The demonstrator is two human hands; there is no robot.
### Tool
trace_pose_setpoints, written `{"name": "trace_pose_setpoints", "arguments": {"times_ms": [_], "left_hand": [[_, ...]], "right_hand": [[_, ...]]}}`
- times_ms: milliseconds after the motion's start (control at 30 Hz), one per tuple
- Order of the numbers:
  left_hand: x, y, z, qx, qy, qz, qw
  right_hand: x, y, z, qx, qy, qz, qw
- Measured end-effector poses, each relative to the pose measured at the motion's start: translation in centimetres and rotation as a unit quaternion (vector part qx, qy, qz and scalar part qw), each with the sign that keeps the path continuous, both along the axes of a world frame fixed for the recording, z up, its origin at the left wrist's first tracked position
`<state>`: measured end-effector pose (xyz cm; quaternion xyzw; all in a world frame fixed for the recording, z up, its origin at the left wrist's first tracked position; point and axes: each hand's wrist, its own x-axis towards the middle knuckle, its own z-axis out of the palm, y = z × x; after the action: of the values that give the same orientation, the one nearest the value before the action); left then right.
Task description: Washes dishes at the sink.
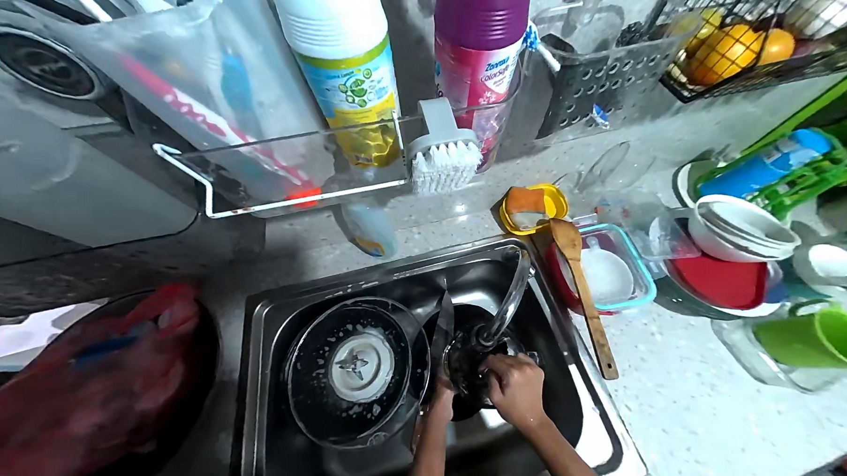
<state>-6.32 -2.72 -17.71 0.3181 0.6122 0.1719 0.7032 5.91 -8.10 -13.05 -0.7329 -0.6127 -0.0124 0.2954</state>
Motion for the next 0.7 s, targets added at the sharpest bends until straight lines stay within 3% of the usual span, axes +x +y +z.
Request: {"name": "trace_pose_setpoints", "arguments": {"times_ms": [33,100,167,233,267,333,367,400,433,500,567,633,700], "left_hand": [[0.4,-0.4,-0.6,-0.012,-0.009,0.045,0.999],[1.2,-0.8,2.4,-0.029,-0.029,0.118,0.992],[1.2,-1.6,5.3,0.016,-0.037,0.163,0.986],[0.9,-2.5,7.4,0.146,-0.036,0.174,0.973],[0.9,-2.6,8.0,0.226,-0.026,0.177,0.958],[0.9,-2.5,8.9,0.332,0.009,0.162,0.929],[0.8,-2.6,9.3,0.362,0.042,0.137,0.921],[0.6,-2.7,10.1,0.399,0.078,0.113,0.906],[0.7,-2.7,11.0,0.427,0.093,0.101,0.894],[1.2,-2.8,12.6,0.386,0.022,0.110,0.916],[1.8,-2.4,13.3,0.203,-0.117,0.174,0.957],[2.4,-0.9,13.4,0.034,-0.204,0.246,0.947],[3.4,0.0,12.5,-0.023,-0.247,0.245,0.937]], "right_hand": [[0.0,0.0,0.5,-0.028,0.002,-0.003,1.000],[-0.3,0.5,3.0,-0.154,0.055,-0.014,0.986],[-0.1,2.2,6.0,-0.307,0.191,-0.048,0.931],[0.2,4.1,5.8,-0.275,0.376,-0.094,0.880],[0.0,5.0,5.1,-0.214,0.511,-0.111,0.825],[-0.4,6.6,5.1,-0.128,0.766,-0.152,0.612],[-0.4,6.9,5.5,-0.107,0.836,-0.174,0.510],[-0.3,7.1,6.1,-0.101,0.870,-0.187,0.446],[-0.1,7.1,6.8,-0.109,0.878,-0.180,0.430],[0.8,6.1,7.7,-0.157,0.847,-0.125,0.492],[2.1,4.8,8.6,-0.204,0.775,-0.061,0.595],[3.5,3.8,10.6,-0.236,0.698,-0.018,0.676],[4.6,2.7,12.5,-0.275,0.650,0.026,0.708]]}}
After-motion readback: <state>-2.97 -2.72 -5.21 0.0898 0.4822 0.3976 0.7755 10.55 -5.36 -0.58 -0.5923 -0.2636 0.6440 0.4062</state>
